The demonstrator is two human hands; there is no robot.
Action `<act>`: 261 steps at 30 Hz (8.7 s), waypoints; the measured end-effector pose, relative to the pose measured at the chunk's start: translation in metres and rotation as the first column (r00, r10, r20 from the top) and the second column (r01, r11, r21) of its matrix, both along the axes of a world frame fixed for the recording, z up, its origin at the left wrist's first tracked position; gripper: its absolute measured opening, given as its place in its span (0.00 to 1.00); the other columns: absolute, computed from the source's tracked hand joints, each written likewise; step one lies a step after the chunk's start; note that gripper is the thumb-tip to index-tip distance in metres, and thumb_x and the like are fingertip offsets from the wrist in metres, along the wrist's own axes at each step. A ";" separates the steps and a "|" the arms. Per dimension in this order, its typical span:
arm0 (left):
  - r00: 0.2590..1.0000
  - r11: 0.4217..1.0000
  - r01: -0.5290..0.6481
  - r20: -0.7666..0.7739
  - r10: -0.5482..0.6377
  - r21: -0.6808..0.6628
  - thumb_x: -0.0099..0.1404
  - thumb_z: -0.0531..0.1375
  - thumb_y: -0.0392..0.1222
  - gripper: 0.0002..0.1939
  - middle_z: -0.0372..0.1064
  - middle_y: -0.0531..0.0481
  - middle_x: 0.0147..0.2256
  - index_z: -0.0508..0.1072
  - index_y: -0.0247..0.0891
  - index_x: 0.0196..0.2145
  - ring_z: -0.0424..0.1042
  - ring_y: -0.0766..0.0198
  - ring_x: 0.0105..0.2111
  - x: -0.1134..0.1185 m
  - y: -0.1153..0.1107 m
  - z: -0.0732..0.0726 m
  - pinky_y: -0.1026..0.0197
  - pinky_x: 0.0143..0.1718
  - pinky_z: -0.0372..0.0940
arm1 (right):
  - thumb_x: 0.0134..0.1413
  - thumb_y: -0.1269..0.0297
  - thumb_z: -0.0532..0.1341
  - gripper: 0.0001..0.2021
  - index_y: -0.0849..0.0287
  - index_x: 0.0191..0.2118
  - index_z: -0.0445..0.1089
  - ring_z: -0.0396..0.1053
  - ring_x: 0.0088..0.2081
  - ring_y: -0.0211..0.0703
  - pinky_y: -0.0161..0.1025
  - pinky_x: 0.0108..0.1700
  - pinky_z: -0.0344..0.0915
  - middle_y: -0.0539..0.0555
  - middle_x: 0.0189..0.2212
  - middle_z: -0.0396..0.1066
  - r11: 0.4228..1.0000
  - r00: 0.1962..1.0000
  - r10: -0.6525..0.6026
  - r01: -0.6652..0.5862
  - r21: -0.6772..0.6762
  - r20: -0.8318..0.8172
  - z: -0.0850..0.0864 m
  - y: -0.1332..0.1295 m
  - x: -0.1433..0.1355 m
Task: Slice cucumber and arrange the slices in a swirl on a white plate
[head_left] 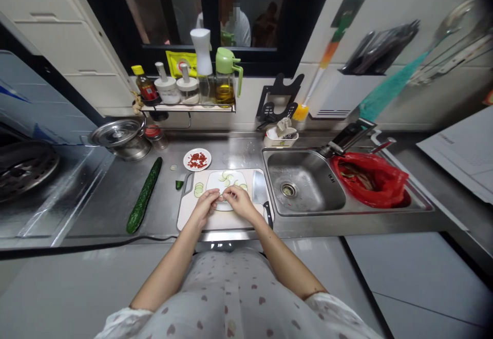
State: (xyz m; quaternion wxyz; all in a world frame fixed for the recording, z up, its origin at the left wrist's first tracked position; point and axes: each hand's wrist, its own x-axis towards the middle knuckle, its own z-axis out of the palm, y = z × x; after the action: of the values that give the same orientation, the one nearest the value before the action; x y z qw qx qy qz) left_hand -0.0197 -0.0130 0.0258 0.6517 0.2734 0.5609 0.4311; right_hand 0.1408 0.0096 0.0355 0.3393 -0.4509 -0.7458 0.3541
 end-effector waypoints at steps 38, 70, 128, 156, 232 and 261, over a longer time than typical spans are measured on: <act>0.702 0.890 0.361 -0.709 -0.063 0.278 0.58 0.57 0.37 0.20 0.68 0.55 0.29 0.69 0.41 0.49 0.64 0.68 0.27 -0.006 0.015 -0.039 0.65 0.34 0.60 | 0.51 0.67 0.58 0.07 0.61 0.29 0.74 0.68 0.30 0.37 0.31 0.34 0.60 0.51 0.26 0.73 0.952 0.989 -0.090 0.120 -0.282 0.118 -0.042 0.001 0.002; 0.156 0.816 0.577 -0.985 -0.077 0.028 0.66 0.52 0.41 0.16 0.68 0.42 0.42 0.76 0.46 0.47 0.61 0.51 0.47 0.005 0.006 -0.034 0.49 0.49 0.49 | 0.64 0.65 0.49 0.16 0.53 0.51 0.71 0.63 0.44 0.47 0.41 0.45 0.50 0.58 0.40 0.69 0.998 0.734 -0.020 0.058 -0.033 0.679 -0.033 -0.029 -0.005; 0.234 0.878 0.474 -0.970 -0.059 0.061 0.66 0.53 0.43 0.15 0.68 0.45 0.40 0.77 0.50 0.46 0.63 0.53 0.46 0.020 0.004 -0.038 0.51 0.48 0.50 | 0.61 0.60 0.51 0.14 0.56 0.44 0.73 0.65 0.47 0.54 0.48 0.47 0.52 0.60 0.41 0.71 0.999 0.656 -0.042 0.051 0.011 0.754 -0.029 -0.029 -0.008; 0.131 0.997 -0.037 -0.988 0.077 0.073 0.65 0.51 0.49 0.19 0.68 0.41 0.49 0.68 0.41 0.51 0.63 0.47 0.48 -0.057 -0.007 -0.051 0.45 0.48 0.52 | 0.63 0.62 0.49 0.17 0.59 0.47 0.73 0.69 0.40 0.48 0.43 0.45 0.58 0.57 0.36 0.74 0.959 0.862 -0.282 0.247 0.136 0.422 -0.033 -0.064 0.030; 0.938 0.971 0.203 0.310 -0.157 -0.124 0.57 0.60 0.61 0.25 0.69 0.53 0.24 0.70 0.36 0.39 0.60 0.75 0.18 0.029 -0.023 0.008 0.72 0.18 0.47 | 0.58 0.53 0.55 0.14 0.59 0.31 0.68 0.64 0.28 0.38 0.34 0.31 0.60 0.51 0.25 0.68 0.978 0.957 -0.204 0.192 -0.076 -0.205 0.002 -0.035 0.007; 0.999 0.977 -0.044 -0.019 0.049 0.208 0.44 0.69 0.50 0.28 0.56 0.61 0.20 0.72 0.35 0.42 0.57 0.74 0.21 0.020 0.000 0.010 0.68 0.25 0.50 | 0.51 0.53 0.59 0.14 0.59 0.26 0.66 0.59 0.25 0.36 0.33 0.29 0.57 0.48 0.21 0.65 0.938 0.943 -0.210 0.119 -0.327 -0.259 -0.013 -0.012 0.003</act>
State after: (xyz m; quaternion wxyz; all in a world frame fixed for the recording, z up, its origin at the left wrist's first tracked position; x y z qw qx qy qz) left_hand -0.0002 -0.0130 0.0359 0.6026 0.3321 0.5267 0.4991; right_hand 0.1434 -0.0028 0.0226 0.3994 -0.5026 -0.5831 0.4979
